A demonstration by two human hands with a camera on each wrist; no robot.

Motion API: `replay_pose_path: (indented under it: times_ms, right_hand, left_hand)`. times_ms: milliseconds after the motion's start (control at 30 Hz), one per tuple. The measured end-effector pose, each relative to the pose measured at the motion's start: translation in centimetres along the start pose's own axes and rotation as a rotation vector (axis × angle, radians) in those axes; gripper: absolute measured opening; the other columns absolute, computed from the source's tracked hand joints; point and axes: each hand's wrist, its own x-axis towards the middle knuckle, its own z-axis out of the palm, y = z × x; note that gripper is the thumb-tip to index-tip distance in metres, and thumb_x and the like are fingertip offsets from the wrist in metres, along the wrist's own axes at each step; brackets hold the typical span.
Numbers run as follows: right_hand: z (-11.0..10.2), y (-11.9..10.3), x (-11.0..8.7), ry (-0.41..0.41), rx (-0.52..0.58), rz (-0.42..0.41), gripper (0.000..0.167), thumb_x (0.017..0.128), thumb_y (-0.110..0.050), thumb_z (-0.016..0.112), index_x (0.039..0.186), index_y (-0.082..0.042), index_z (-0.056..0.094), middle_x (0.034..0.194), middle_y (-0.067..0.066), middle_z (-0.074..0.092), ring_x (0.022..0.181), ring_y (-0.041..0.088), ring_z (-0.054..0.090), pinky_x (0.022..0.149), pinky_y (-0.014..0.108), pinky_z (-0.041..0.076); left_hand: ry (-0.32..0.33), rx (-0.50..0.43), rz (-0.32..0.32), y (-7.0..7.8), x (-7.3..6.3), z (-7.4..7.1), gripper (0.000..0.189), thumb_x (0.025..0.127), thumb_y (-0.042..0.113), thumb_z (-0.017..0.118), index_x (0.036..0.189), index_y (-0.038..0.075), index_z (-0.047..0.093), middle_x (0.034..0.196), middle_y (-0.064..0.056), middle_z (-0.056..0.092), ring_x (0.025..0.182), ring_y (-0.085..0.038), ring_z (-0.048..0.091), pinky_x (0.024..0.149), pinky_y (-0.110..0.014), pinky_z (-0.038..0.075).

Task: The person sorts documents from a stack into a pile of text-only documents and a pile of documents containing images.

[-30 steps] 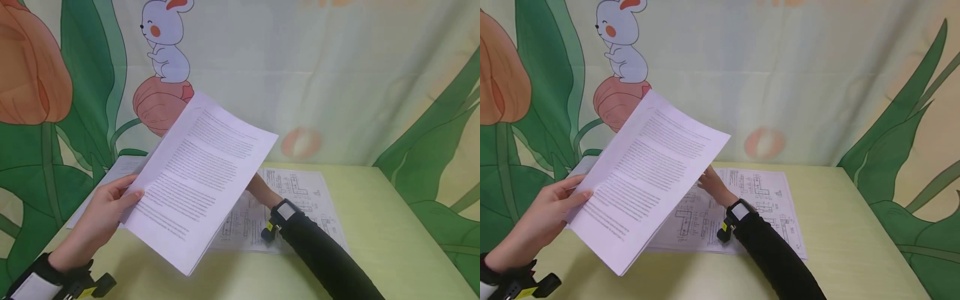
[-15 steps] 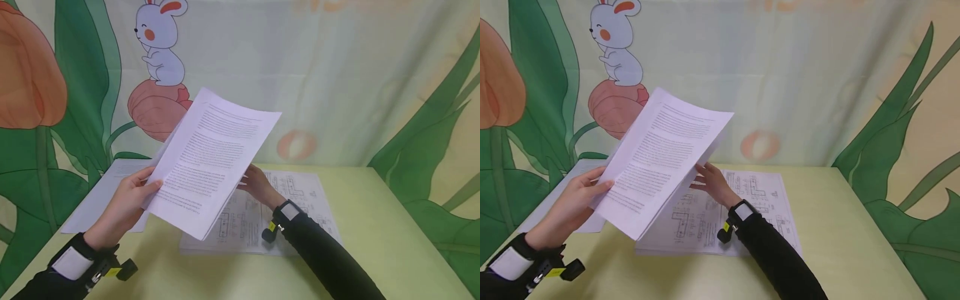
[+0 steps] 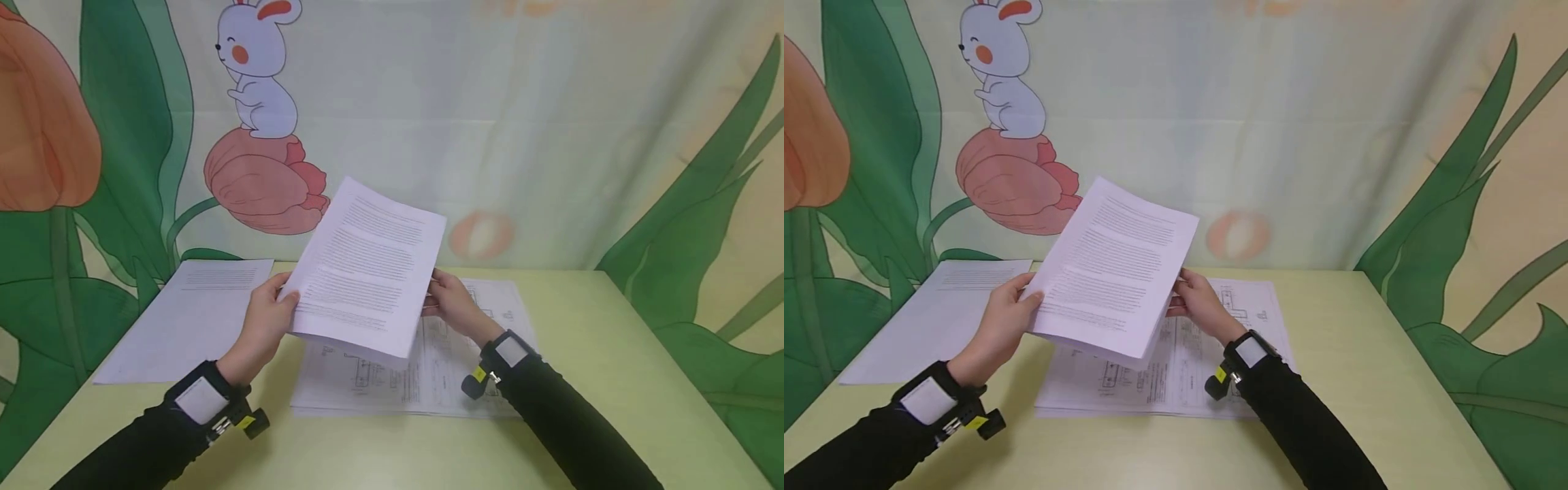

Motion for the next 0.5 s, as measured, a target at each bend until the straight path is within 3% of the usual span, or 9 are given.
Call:
replay_pose_path:
  times_ms: [100, 200, 367, 500]
  right_hand:
    - [-1.2, -0.5, -0.4, -0.003, 0.07, 0.022, 0.042, 0.104, -0.013, 0.03, 0.144, 0.001, 0.032, 0.1, 0.006, 0.067, 0.07, 0.013, 0.069, 0.065, 0.028, 0.057]
    - [-2.6, -0.6, -1.0, -0.02, 0.081, 0.03, 0.043, 0.104, -0.014, 0.03, 0.144, 0.001, 0.031, 0.099, 0.001, 0.067, 0.069, 0.012, 0.069, 0.064, 0.026, 0.056]
    - [-5.3, -0.7, -2.4, -0.036, -0.016, 0.043, 0.046, 0.104, -0.021, 0.034, 0.146, -0.002, 0.031, 0.105, 0.0, 0.067, 0.076, 0.014, 0.07, 0.067, 0.026, 0.056]
    - [-7.7, -0.9, -3.5, -0.03, -0.107, 0.076, 0.049, 0.103, -0.028, 0.036, 0.147, -0.007, 0.03, 0.109, 0.001, 0.066, 0.08, 0.014, 0.069, 0.068, 0.025, 0.056]
  left_hand:
    - [-0.012, 0.032, -0.001, -0.2, 0.5, 1.5, 0.044, 0.099, 0.002, 0.036, 0.142, -0.002, 0.036, 0.139, -0.02, 0.047, 0.12, -0.028, 0.054, 0.094, -0.039, 0.049]
    - [-0.025, 0.067, 0.001, -0.4, 0.8, 2.8, 0.043, 0.098, 0.004, 0.038, 0.141, -0.002, 0.04, 0.14, -0.019, 0.047, 0.125, -0.028, 0.05, 0.101, -0.043, 0.043]
    - [-0.105, 0.134, 0.003, -0.9, 0.4, 4.4, 0.042, 0.096, 0.009, 0.046, 0.137, 0.001, 0.047, 0.13, -0.017, 0.054, 0.114, -0.028, 0.053, 0.095, -0.043, 0.045]
    - [-0.186, 0.188, 0.01, -1.1, -0.1, 5.9, 0.044, 0.095, 0.012, 0.05, 0.138, 0.004, 0.047, 0.137, -0.015, 0.048, 0.12, -0.03, 0.048, 0.096, -0.046, 0.043]
